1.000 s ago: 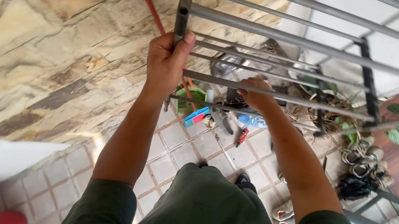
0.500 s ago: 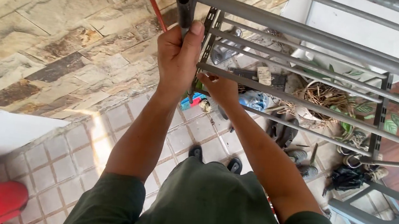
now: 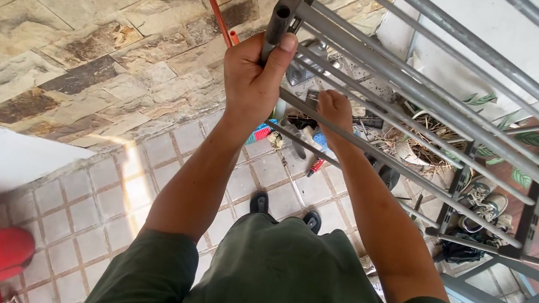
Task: Cleaning a metal rack with water and organizing various pairs of shoes on the ground.
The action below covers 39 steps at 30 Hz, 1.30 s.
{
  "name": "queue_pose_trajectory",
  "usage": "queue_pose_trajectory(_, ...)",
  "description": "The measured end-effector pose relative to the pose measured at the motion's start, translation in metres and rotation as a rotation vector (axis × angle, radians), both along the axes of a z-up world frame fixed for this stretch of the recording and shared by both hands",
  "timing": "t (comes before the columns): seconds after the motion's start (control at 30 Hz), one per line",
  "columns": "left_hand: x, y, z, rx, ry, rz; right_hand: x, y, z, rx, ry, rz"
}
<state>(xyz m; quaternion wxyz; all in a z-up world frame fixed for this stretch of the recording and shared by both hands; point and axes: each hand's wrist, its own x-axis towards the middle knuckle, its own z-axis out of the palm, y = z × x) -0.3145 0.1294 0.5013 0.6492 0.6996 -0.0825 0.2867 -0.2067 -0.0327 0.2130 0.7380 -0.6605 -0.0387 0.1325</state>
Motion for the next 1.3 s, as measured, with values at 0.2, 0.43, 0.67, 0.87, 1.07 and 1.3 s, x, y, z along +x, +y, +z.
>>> queue_pose_trajectory(0.2, 0.0, -0.017, -0.011, -0.02, 0.009, -0.007, -0.04, 0.036, 0.131, -0.632, -0.261, 0.192)
queue_pose_trajectory(0.43, -0.011, -0.011, -0.013, -0.006, 0.024, 0.012, -0.036, 0.103, 0.087, -0.634, -0.852, 0.064)
queue_pose_trajectory(0.67, 0.008, -0.029, -0.027, -0.192, 0.028, -0.07, -0.04, 0.065, 0.065, -0.719, -0.767, 0.007)
queue_pose_trajectory(0.87, 0.051, -0.004, -0.075, -0.269, 0.013, -0.062, -0.018, 0.045, 0.029, -0.967, -0.519, 0.248)
queue_pose_trajectory(1.07, 0.055, 0.005, -0.046, -0.052, -0.03, -0.033, -0.046, -0.005, 0.089, -0.698, -0.163, 0.037)
queue_pose_trajectory(1.3, 0.064, 0.025, -0.046, -0.005, -0.049, -0.102, -0.061, -0.023, 0.067, -0.518, -0.453, 0.116)
